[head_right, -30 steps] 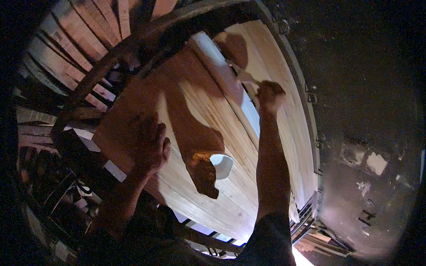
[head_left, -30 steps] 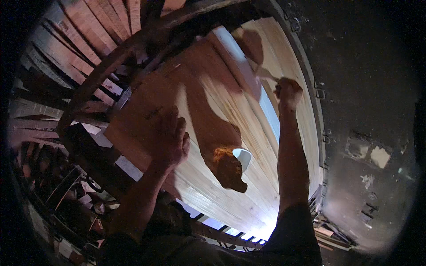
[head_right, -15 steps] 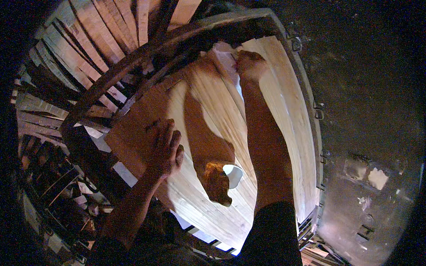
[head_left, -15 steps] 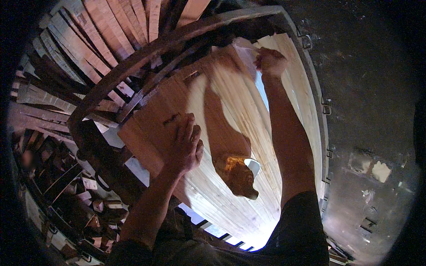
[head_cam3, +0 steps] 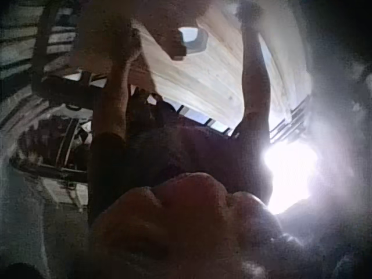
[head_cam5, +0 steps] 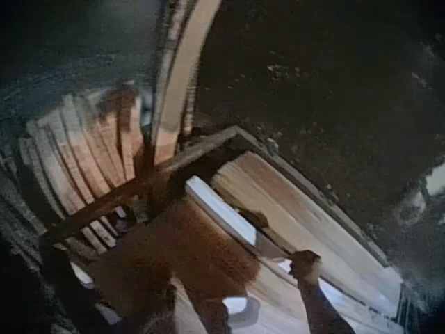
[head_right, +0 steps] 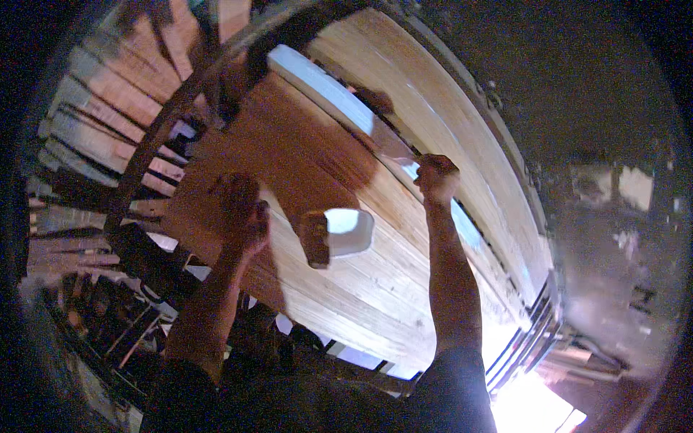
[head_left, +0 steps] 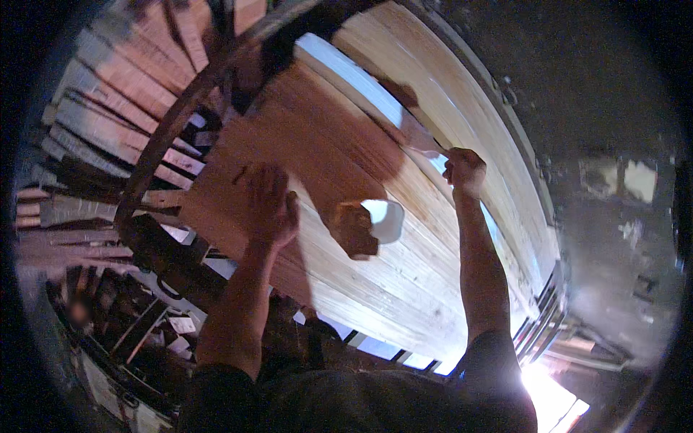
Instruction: The person uses a brush to apply white liquid to the edges of wooden planks, dips the brush into a white container, and moves the planks on a rack.
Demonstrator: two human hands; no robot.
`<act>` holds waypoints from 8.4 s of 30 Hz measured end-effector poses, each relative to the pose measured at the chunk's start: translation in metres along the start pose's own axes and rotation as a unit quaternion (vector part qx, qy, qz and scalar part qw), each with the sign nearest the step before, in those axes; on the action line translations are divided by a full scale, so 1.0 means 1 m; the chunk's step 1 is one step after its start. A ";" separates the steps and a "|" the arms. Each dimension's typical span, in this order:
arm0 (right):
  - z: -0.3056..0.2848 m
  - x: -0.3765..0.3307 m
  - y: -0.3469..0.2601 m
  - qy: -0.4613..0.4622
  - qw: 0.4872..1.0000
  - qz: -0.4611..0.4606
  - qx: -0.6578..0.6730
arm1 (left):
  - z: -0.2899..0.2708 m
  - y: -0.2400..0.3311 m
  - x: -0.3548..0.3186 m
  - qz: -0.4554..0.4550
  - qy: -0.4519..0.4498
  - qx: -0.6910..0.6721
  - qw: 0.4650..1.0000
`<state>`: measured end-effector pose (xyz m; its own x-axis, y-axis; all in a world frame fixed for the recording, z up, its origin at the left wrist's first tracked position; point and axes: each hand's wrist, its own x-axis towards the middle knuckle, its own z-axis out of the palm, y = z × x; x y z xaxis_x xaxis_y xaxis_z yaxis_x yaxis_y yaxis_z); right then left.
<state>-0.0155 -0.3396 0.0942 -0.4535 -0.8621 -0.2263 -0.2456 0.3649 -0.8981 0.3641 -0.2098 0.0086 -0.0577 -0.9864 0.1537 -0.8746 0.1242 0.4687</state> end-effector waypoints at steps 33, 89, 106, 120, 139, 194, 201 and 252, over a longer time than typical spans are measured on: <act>-0.280 -0.092 0.161 0.259 0.958 0.097 0.080 | 0.004 0.082 0.007 -0.098 0.096 -0.271 0.953; -0.241 -0.091 0.102 0.333 0.856 -0.098 -0.383 | 0.006 0.012 0.000 0.133 0.063 0.187 0.971; 0.160 0.068 -0.063 -0.060 0.994 -0.002 0.086 | -0.026 0.011 0.019 -0.018 -0.012 0.025 0.999; 0.319 0.064 -0.121 -0.141 0.981 -0.015 0.130 | -0.018 -0.006 0.014 -0.036 -0.001 -0.048 0.998; -0.102 -0.016 0.078 0.088 0.983 0.065 0.144 | -0.018 0.010 0.010 0.045 0.033 -0.006 0.998; -0.457 -0.524 0.143 0.121 0.824 -0.393 -0.390 | -0.045 0.485 -0.337 0.286 -0.137 -0.416 0.852; -0.540 -0.508 0.189 0.097 0.985 0.043 0.135 | -0.005 0.535 -0.369 0.274 -0.214 -0.435 0.831; -0.835 -0.167 0.399 0.410 0.893 -0.083 -0.165 | 0.199 0.525 -0.242 0.003 -0.260 -0.156 0.953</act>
<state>-0.7528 0.2438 0.0881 -0.8295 -0.4149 0.3739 -0.5452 0.4561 -0.7034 -0.1771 0.0732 0.0440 -0.3647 -0.8950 -0.2567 -0.6930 0.0767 0.7169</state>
